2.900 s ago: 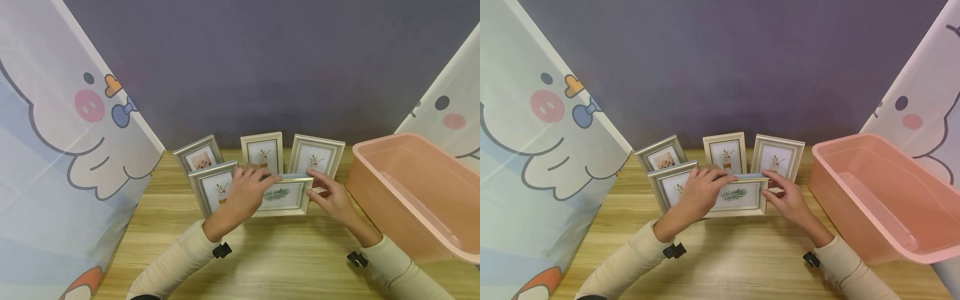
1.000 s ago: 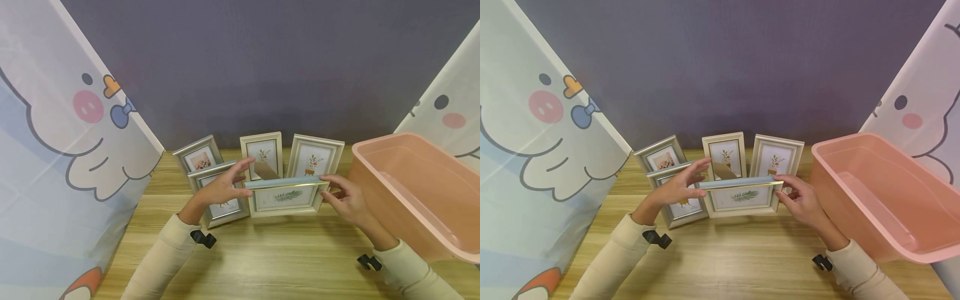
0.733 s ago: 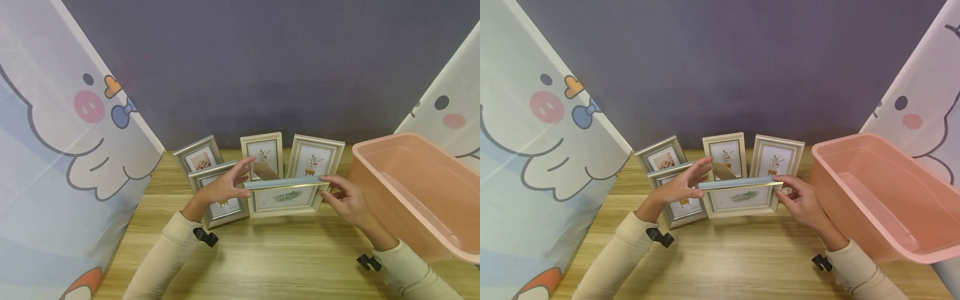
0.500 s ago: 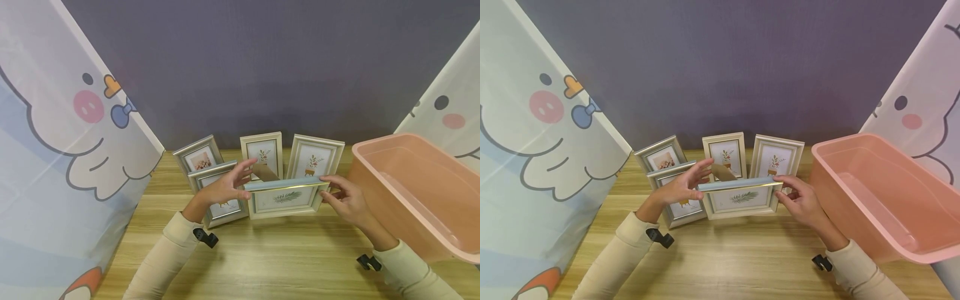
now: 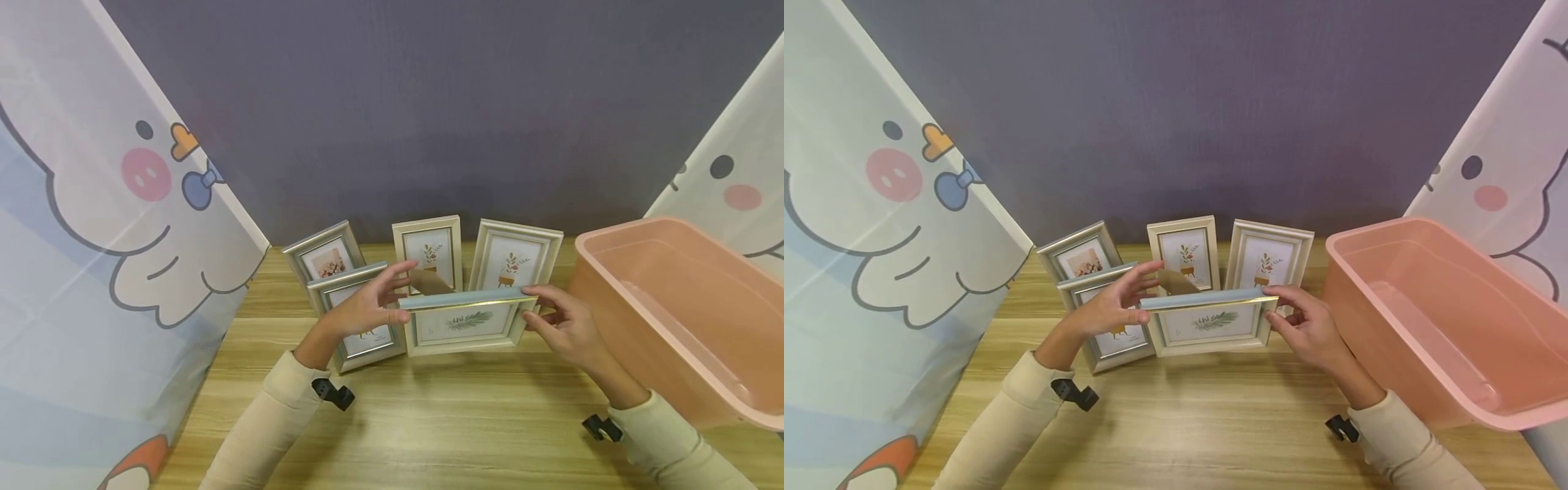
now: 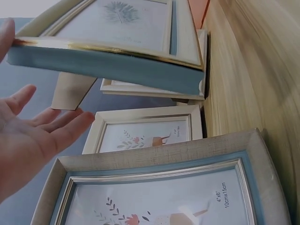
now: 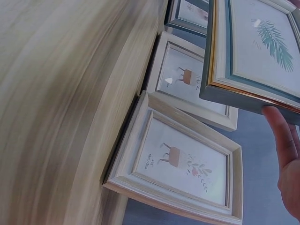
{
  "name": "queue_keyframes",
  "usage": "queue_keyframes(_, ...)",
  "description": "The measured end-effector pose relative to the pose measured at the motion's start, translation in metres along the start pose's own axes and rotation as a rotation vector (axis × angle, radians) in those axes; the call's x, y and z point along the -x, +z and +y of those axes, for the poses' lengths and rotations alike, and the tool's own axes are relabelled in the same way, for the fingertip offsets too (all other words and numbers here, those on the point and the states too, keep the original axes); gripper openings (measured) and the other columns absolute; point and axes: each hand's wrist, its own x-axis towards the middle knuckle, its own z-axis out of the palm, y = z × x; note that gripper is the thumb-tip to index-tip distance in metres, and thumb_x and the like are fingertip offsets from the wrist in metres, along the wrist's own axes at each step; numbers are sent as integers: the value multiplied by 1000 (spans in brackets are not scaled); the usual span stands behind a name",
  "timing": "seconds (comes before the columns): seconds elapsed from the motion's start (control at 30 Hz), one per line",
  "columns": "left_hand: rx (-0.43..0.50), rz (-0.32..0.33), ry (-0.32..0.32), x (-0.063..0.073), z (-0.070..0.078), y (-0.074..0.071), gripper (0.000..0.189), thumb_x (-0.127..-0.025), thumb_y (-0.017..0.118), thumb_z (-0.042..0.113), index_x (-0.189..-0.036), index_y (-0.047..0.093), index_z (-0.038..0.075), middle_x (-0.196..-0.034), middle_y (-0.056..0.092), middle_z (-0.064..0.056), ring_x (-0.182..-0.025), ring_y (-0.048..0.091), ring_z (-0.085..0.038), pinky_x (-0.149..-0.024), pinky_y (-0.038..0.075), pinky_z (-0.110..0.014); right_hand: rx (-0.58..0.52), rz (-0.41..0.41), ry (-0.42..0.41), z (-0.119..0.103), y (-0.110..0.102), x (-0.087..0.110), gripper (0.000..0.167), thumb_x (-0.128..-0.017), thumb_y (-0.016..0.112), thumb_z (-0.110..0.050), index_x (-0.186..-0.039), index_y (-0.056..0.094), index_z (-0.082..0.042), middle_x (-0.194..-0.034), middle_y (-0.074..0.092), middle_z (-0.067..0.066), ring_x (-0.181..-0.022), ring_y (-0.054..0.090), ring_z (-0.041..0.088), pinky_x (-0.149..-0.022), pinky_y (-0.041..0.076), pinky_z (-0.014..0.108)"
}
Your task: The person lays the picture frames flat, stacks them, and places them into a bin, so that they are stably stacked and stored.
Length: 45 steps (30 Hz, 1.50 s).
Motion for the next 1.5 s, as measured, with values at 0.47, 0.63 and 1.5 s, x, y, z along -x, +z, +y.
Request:
queue_keyframes(0.47, -147, 194, -56, 10, 4, 10, 55, -95, 72, 13, -146, 51, 11, -148, 51, -16, -129, 58, -33, -108, 51, -46, 172, -21, 93, -4, 1, -1, 45, -75, 67, 30, -118, 62, 16, -108, 67, -16, -84, 69, -3, -57, 59, 19)
queue_keyframes(0.63, -153, 239, -6, 11, 3, 14, 43, -96, 71, 11, -138, 60, 8, -139, 59, -12, -118, 62, -28, -100, 56, -38, 189, -24, 98, -4, 1, -2, 52, -70, 65, 35, -118, 61, 16, -106, 66, -17, -83, 68, -5, -56, 59, 19)
queue_keyframes(1.5, -285, 417, -55, 10, -7, 30, 21, -97, 70, 13, -117, 75, 14, -104, 75, -4, -89, 68, -14, -70, 57, -27, 166, -83, 366, -5, 1, 0, 48, -82, 68, 20, -128, 60, 6, -90, 66, -3, -71, 70, 3, -48, 59, 32)
